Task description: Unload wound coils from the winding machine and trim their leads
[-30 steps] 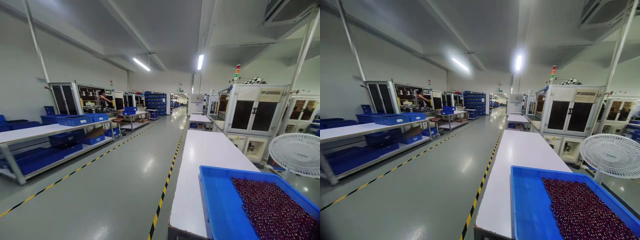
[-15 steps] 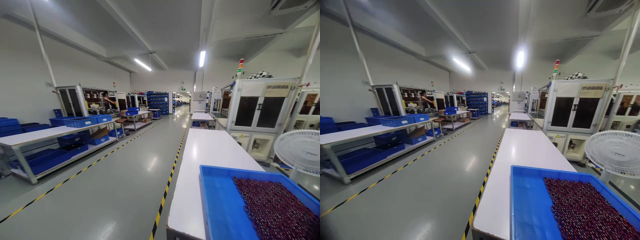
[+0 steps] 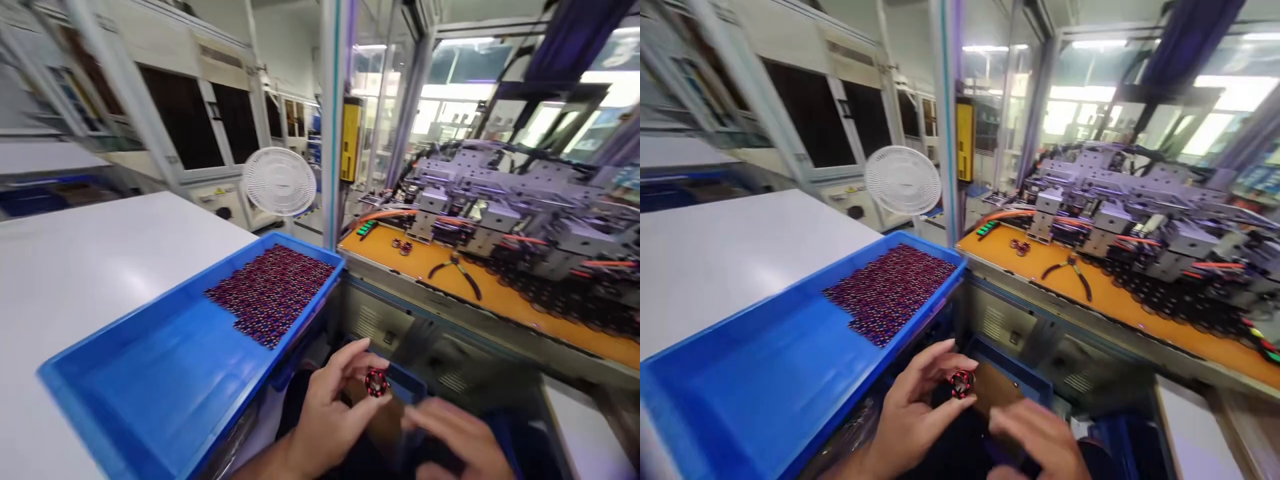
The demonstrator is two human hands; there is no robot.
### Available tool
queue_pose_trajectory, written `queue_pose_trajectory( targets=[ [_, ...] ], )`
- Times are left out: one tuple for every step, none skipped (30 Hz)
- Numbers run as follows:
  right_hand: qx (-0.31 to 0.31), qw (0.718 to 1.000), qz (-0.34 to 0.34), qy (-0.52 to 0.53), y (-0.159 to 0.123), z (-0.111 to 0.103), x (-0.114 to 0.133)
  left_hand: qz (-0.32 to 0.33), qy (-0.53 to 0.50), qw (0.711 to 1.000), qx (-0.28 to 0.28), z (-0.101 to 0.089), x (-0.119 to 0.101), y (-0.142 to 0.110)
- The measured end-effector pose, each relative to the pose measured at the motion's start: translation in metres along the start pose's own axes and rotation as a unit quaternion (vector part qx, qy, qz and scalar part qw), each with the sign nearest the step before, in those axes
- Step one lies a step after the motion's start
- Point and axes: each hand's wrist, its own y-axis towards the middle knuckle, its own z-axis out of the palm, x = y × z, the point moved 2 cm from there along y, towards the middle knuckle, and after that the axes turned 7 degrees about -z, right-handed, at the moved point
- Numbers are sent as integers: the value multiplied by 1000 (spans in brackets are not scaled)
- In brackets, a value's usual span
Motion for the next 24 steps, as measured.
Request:
queue_pose_trajectory(
  targets=[
    [-21, 999, 43, 19, 6, -7, -2, 28, 31, 999, 16, 4, 0, 2],
    [-46, 993, 90, 56, 13, -13, -4, 54, 55, 997, 31, 8, 1, 3],
    [-63, 982, 141, 105, 20, -17, -4, 78, 71, 993, 46, 13, 2, 4],
    [-73, 966, 189, 159, 28, -19, -4, 98, 78, 990, 60, 16, 4, 4],
    [-71, 946, 231, 217, 34, -19, -3, 113, 82, 988, 69, 19, 5, 4],
    [-61, 922, 269, 272, 39, -16, -2, 123, 82, 986, 73, 21, 6, 4],
    [-48, 895, 302, 323, 43, -11, -1, 127, 80, 986, 75, 23, 7, 3],
    [-33, 869, 325, 371, 45, -5, -1, 127, 76, 986, 75, 24, 6, 3],
    [-24, 845, 339, 413, 45, 1, 0, 121, 70, 987, 76, 25, 6, 2],
    [-22, 825, 345, 447, 43, 7, 0, 107, 58, 990, 75, 25, 5, 0],
    [-28, 810, 346, 472, 41, 13, 1, 86, 39, 993, 73, 25, 4, -1],
    [-41, 800, 343, 491, 36, 18, 0, 59, 11, 996, 67, 25, 3, -2],
    [-54, 791, 341, 506, 31, 23, 0, 28, -20, 998, 58, 25, 2, -3],
    [-63, 782, 342, 518, 25, 27, -1, -1, -55, 997, 49, 24, 2, -4],
    [-63, 774, 345, 528, 20, 31, -1, -24, -87, 995, 38, 23, 2, -5],
    [-53, 768, 348, 535, 14, 33, -3, -41, -113, 992, 32, 22, 2, -6],
    [-39, 767, 346, 539, 11, 34, -4, -52, -129, 990, 29, 22, 2, -7],
    [-25, 770, 340, 540, 9, 32, -6, -56, -135, 989, 31, 22, 2, -8],
    [-16, 776, 332, 537, 8, 29, -7, -55, -130, 989, 34, 23, 3, -8],
    [-12, 780, 326, 534, 9, 25, -9, -52, -119, 991, 40, 24, 4, -8],
    [-9, 782, 323, 533, 11, 20, -11, -46, -104, 992, 50, 26, 5, -8],
    [-6, 780, 327, 534, 14, 15, -12, -37, -89, 993, 64, 29, 6, -8],
    [-4, 774, 333, 538, 17, 11, -13, -29, -77, 993, 82, 32, 7, -7],
    [-5, 767, 341, 544, 20, 8, -14, -22, -69, 992, 99, 35, 8, -6]
  ],
)
